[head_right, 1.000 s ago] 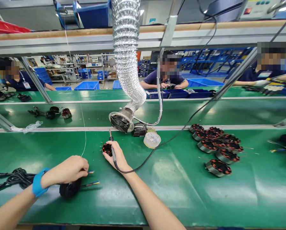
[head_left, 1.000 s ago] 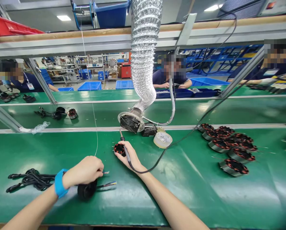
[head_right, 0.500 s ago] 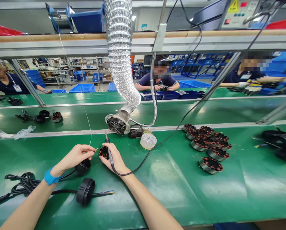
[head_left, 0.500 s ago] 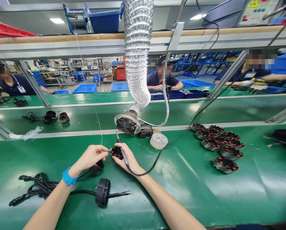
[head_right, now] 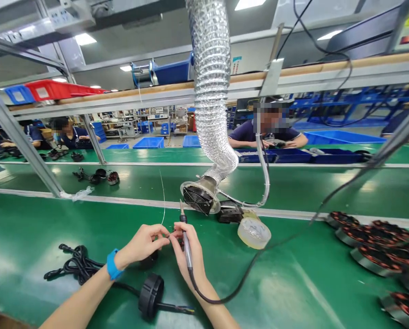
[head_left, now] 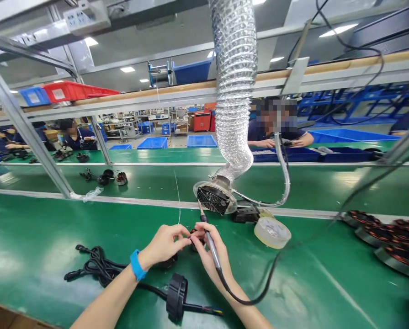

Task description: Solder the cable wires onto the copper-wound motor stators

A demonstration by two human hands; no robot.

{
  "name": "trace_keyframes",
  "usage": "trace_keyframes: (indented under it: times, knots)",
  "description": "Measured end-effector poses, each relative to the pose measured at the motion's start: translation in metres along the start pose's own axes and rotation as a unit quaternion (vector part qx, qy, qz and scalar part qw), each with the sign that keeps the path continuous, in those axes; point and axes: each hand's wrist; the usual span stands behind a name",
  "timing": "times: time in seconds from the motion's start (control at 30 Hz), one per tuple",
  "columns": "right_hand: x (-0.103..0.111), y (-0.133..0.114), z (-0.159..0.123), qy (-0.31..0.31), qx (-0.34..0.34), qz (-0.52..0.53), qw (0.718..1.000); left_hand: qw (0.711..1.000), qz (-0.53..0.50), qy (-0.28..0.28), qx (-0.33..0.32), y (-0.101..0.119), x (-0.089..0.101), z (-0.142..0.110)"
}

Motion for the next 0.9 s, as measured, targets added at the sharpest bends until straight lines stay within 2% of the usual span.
trace_keyframes:
  times: [0.17, 0.37, 0.7, 0.8, 0.9]
  knots:
    - [-0.001, 0.008, -0.003, 0.013, -0.034, 0.034, 0.999, 0.999, -0.044, 0.001, 0.005, 0.0, -0.001, -0.002]
    - [-0.003, 0.008, -0.008, 0.018, -0.031, 0.028, 0.999, 0.974, -0.22, 0.0, 0.058, -0.01, -0.003, 0.0]
    - [-0.005, 0.012, -0.013, 0.012, -0.089, 0.084, 0.992, 0.965, -0.243, 0.021, 0.093, -0.014, -0.001, 0.003]
    - [-0.005, 0.009, -0.015, 0.037, -0.054, 0.013, 0.998, 0.966, -0.229, 0.024, 0.118, -0.014, -0.002, 0.003]
    - [-0.004, 0.0, -0.016, 0.057, 0.014, -0.074, 0.995, 0.973, -0.191, -0.002, 0.129, -0.012, -0.004, 0.002]
Point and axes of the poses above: each hand's wrist, its own z-axis towards the middle knuckle, its own x-axis out of the back of the hand, y = z × x, and after that the axes turned 9 degrees about -x, right-handed
